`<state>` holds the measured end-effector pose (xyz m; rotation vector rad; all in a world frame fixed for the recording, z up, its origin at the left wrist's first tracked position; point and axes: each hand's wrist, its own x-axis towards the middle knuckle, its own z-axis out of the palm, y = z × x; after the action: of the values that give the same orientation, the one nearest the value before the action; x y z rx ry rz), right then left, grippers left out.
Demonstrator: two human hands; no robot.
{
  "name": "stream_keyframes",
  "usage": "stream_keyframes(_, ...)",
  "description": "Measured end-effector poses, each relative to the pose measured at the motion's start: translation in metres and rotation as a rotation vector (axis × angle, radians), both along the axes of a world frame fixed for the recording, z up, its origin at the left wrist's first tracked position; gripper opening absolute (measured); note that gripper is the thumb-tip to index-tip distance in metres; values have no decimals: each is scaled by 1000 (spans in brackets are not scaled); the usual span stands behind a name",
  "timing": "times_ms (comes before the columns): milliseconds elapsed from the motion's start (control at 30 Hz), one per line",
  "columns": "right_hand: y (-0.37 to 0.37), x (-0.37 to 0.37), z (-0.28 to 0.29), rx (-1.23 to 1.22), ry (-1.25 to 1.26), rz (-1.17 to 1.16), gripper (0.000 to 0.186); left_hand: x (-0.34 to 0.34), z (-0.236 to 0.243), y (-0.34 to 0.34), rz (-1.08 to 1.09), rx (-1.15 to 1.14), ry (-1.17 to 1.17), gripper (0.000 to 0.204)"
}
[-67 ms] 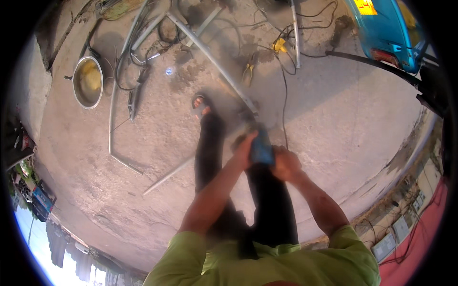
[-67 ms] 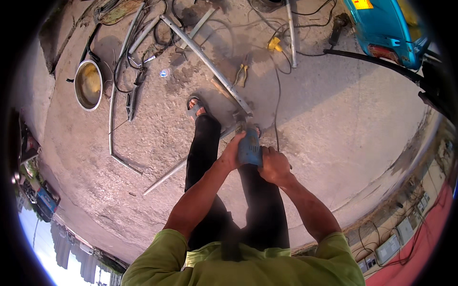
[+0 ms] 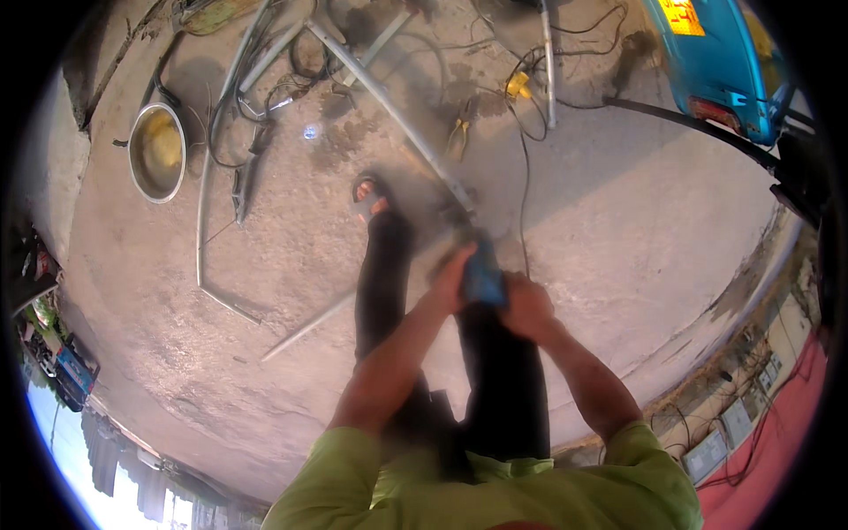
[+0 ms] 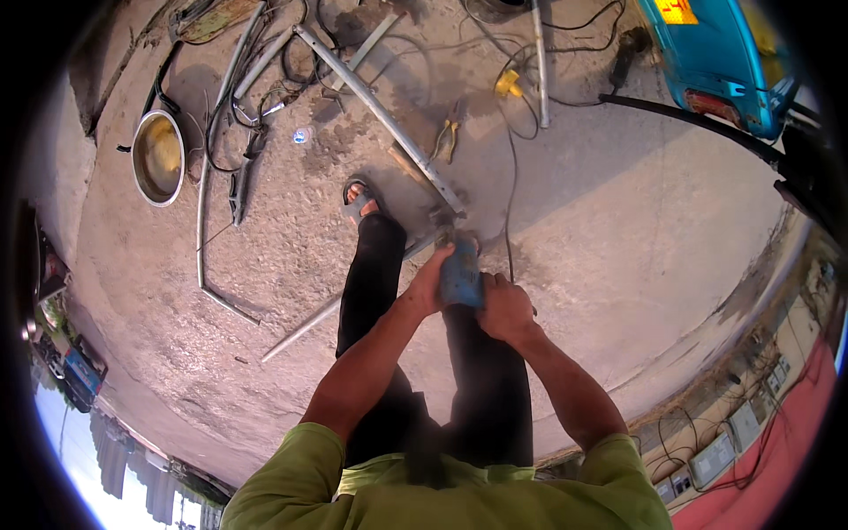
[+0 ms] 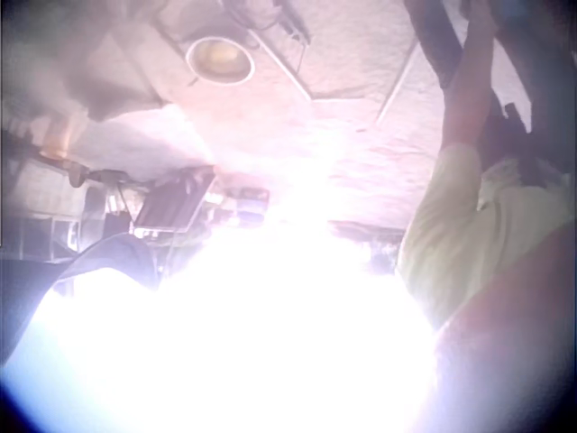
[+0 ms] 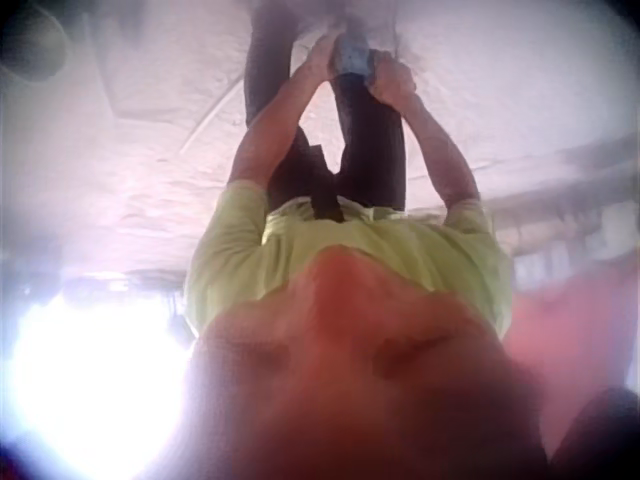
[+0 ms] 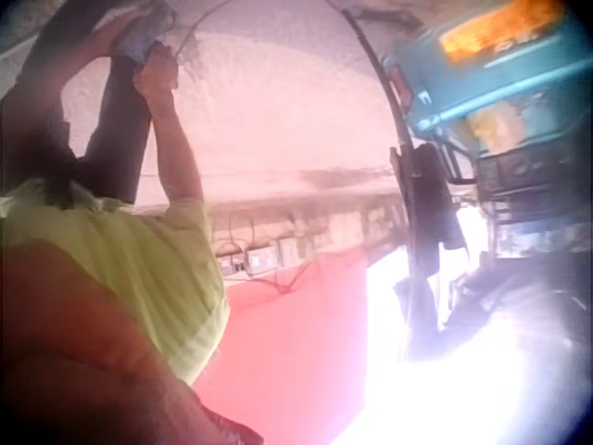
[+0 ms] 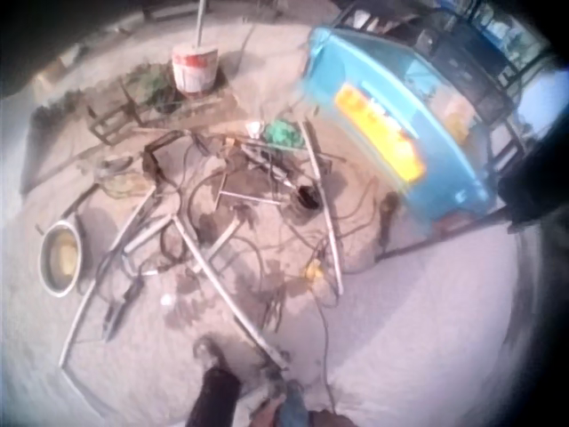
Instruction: The person uses pliers to bend a metal pipe, then uses a drill to make holes in a long metal rail while sitting on the ground.
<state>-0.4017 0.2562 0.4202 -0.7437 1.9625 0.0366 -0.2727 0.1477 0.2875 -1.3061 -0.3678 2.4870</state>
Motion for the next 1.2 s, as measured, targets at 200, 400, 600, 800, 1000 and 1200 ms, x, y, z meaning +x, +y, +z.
stream_keyframes(200,-11,-9,-37,62,-40,54,55,-10,-22,-17,-28,-31,0,43)
stream_keyframes(400,-3,-26,-52,13,-33,58,47,-13,-37,2,7,-42,-87,43)
stream_keyframes(600,24,-45,-56,-77,5,123,39,-28,-30,30,71,-72,-113,43)
stream_keyframes(800,42,-45,-70,-75,3,135,42,-28,-41,40,81,-94,-124,44)
stream_keyframes(1000,44,-46,-86,-90,1,101,44,-35,-54,37,56,-131,-152,48)
stream_keyframes(1200,42,-43,-92,-91,4,83,43,-34,-59,34,69,-124,-120,46)
